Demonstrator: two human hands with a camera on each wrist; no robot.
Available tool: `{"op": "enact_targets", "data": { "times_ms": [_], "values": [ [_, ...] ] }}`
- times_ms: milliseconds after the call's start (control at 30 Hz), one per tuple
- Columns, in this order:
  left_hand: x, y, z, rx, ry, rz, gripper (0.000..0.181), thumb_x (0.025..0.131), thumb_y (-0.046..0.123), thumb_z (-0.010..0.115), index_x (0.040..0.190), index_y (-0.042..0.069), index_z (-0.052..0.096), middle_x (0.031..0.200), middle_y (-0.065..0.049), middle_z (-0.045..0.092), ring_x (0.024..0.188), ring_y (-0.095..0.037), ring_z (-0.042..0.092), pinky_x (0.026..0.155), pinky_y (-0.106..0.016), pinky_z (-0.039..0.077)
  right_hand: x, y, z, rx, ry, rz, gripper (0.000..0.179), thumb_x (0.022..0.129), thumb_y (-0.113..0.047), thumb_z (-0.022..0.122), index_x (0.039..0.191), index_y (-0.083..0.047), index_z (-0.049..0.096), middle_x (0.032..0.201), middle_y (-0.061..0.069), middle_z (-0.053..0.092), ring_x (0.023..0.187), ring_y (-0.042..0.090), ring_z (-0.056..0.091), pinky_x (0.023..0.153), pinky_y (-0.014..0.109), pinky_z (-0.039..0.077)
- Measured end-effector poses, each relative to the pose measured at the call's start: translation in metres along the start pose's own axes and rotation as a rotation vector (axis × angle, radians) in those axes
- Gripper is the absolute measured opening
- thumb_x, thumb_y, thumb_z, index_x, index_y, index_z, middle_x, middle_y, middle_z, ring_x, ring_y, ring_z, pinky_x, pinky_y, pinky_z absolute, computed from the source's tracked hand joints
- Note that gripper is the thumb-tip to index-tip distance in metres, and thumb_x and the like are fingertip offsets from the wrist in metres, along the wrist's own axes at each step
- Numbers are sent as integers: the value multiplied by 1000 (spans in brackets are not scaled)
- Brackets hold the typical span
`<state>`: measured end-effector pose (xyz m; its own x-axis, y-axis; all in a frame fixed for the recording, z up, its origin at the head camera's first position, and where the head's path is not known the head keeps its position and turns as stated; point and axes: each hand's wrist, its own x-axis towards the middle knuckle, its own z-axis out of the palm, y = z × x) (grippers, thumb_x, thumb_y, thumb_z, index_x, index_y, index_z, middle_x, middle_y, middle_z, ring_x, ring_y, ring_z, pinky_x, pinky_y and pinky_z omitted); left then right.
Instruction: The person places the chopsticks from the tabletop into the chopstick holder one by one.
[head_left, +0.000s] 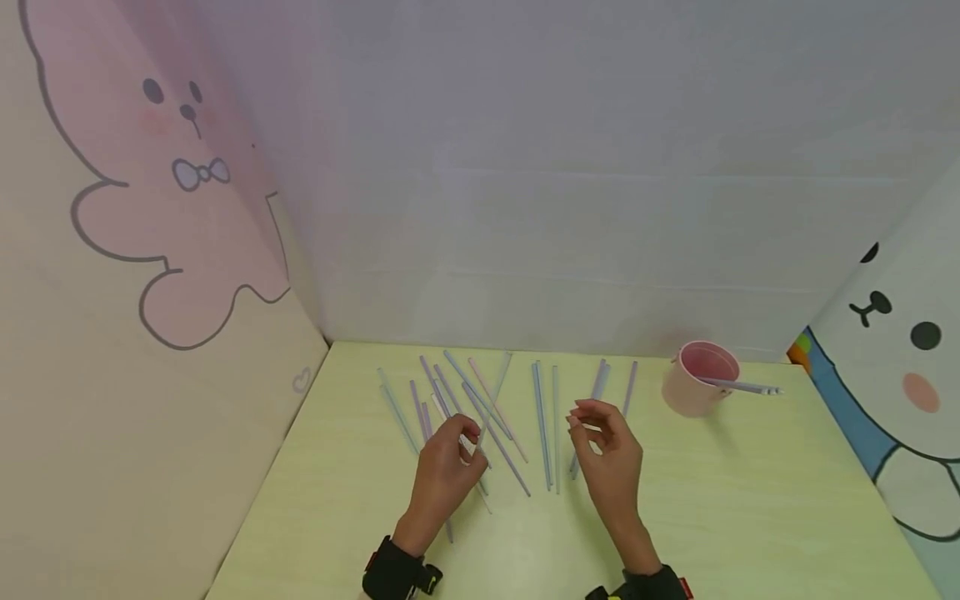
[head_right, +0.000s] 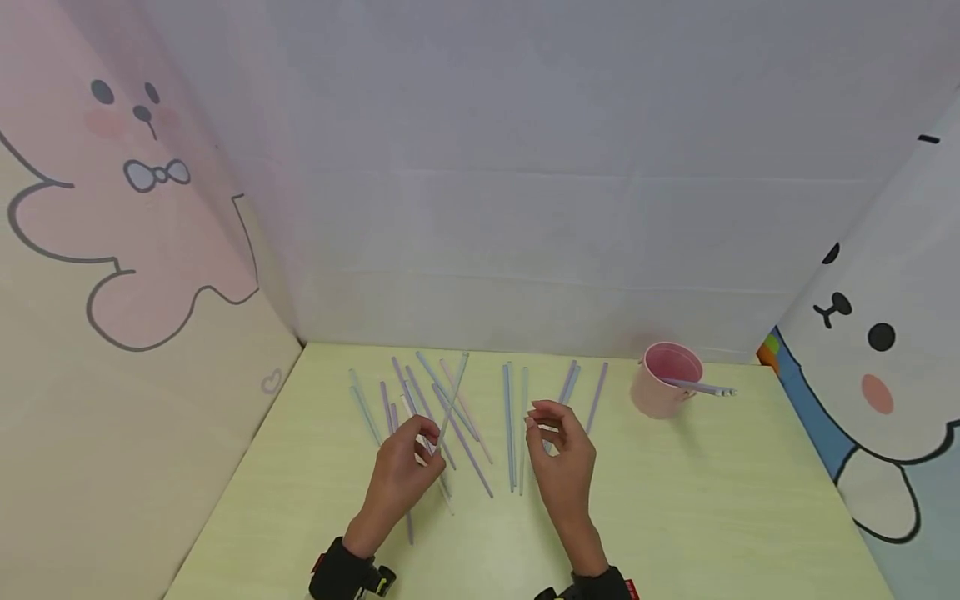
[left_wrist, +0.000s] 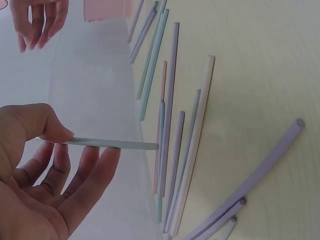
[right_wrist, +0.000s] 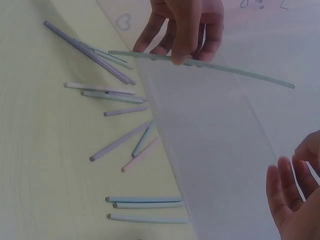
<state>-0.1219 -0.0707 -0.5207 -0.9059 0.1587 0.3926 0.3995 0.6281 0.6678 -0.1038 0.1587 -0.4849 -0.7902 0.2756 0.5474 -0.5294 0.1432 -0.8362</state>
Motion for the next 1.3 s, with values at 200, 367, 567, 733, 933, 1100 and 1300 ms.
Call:
{"op": "enact_targets", "data": {
  "times_ms": [200,367,567,733,933,1100,1300],
  "values": [
    [-3,10,11,-11,-6,94,26,78,4,67,101,12,60,90,4,62,64,-8,59,52,-25,49,4,3,8,163,-3,86,30,83,20,64,111,10,63,96,35,59,85,36,63,71,26,59],
    [-4,17,18,-6,-11,136,25,78,6,68,100,14,60,90,5,62,65,-12,60,52,-25,48,7,-5,15,201,-21,137,30,83,18,65,112,10,62,97,33,59,84,36,64,72,30,59],
    [-4,22,24,-6,-19,159,27,77,6,70,99,18,59,89,7,62,67,-8,60,53,-23,51,4,-5,21,238,-35,200,29,84,14,67,111,11,60,98,34,59,85,28,65,71,30,60],
    [-4,22,25,-3,-21,175,27,76,6,70,98,17,59,88,7,62,67,-7,60,53,-21,51,2,-7,21,286,-71,140,26,85,19,61,111,14,58,100,38,54,87,25,64,71,34,60],
    [-4,21,27,4,-29,184,28,76,5,70,99,17,59,89,7,62,68,-7,60,53,-22,52,2,-8,21,303,-97,100,25,85,20,61,109,18,56,103,30,59,88,28,64,72,31,59],
    [-5,20,29,2,-36,188,29,77,6,69,101,18,59,90,9,61,70,-8,60,55,-22,52,3,-8,18,317,-106,86,24,83,23,61,106,21,54,101,34,56,87,28,64,71,29,59],
    [-6,18,30,-13,-39,187,30,76,5,70,101,18,59,90,9,61,71,-9,61,57,-23,53,7,-5,9,362,-100,74,24,82,26,59,105,24,51,99,40,51,85,32,64,71,33,60]
  ]
}}
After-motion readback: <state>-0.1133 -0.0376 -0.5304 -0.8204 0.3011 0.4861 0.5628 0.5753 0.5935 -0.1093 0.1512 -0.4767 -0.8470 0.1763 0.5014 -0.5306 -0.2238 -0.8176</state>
